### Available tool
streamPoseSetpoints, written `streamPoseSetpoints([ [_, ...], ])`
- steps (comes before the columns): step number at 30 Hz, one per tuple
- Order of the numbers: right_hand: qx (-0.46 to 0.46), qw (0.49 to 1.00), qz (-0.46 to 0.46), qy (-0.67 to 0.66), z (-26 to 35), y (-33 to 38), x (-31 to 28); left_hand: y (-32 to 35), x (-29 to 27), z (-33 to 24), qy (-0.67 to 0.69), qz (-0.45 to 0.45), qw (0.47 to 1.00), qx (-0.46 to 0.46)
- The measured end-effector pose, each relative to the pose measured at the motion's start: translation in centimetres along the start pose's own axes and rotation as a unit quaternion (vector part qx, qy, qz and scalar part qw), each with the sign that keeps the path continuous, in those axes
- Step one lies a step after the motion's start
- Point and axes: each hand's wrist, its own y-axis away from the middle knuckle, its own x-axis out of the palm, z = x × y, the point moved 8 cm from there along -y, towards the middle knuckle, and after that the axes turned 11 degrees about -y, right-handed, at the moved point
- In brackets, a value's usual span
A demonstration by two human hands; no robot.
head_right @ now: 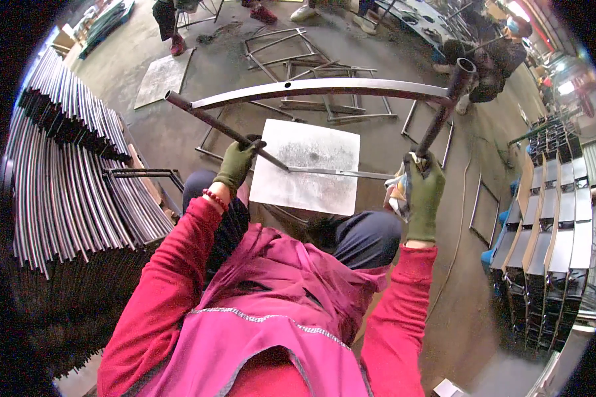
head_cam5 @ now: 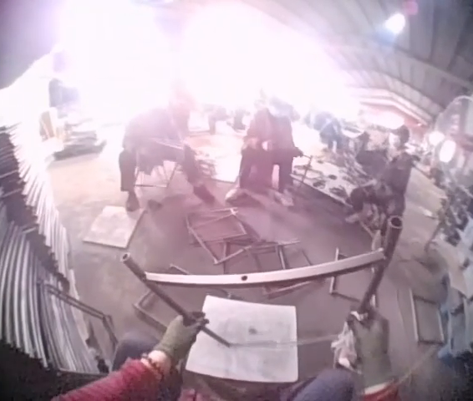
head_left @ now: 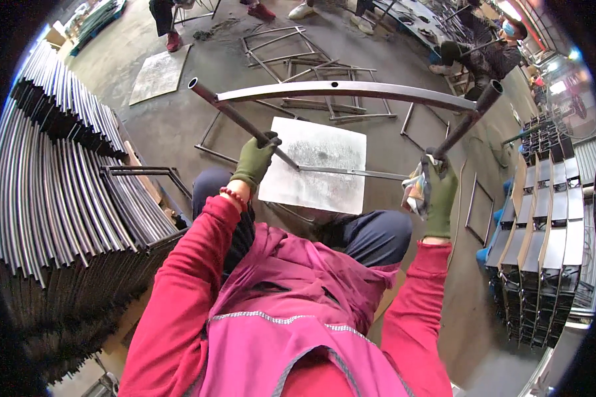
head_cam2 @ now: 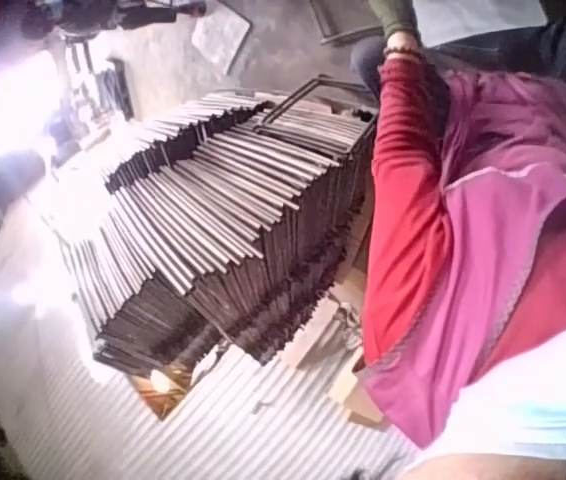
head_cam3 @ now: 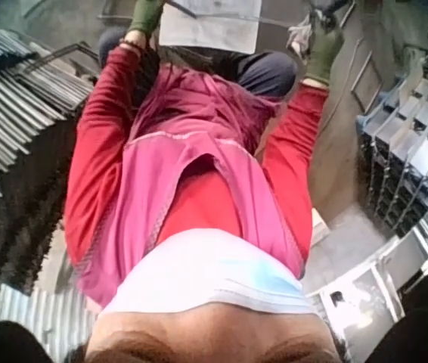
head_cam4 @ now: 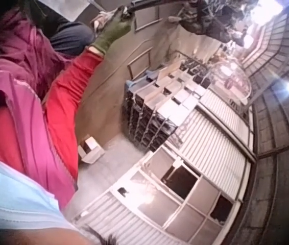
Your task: Clean or polish metal furniture frames using steel wool to remove residues or prepare for further finishing.
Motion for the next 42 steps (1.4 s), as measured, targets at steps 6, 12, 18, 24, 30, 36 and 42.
streamPoseSetpoints([
  [6,-0.02,1.0,0.0,0.023,0.2,-0.4,0.1,0.3,-0.4,-0.9,0.047,0.002,0.998,0.032],
  [12,-0.019,1.0,0.014,0.004,-0.3,-0.8,0.5,0.1,0.2,0.0,0.075,0.044,0.996,-0.009],
  [18,0.018,0.995,0.015,-0.095,-0.3,-0.8,0.7,-0.4,-0.3,0.4,0.058,-0.002,0.998,0.039],
  [24,0.003,0.996,0.024,-0.082,-1.8,-0.7,1.5,0.2,-2.4,-1.3,0.071,-0.065,0.989,0.11],
  [30,0.084,0.976,0.018,-0.198,-7.4,0.1,2.6,2.4,-4.7,-10.7,0.144,-0.071,0.966,0.202],
  [36,0.226,0.954,0.029,-0.195,-17.8,2.5,6.5,3.5,-4.2,-12.6,0.115,-0.058,0.967,0.22],
  [42,0.197,0.928,-0.017,-0.316,-14.0,3.0,6.4,3.6,-4.4,-13.2,0.14,-0.065,0.96,0.233],
])
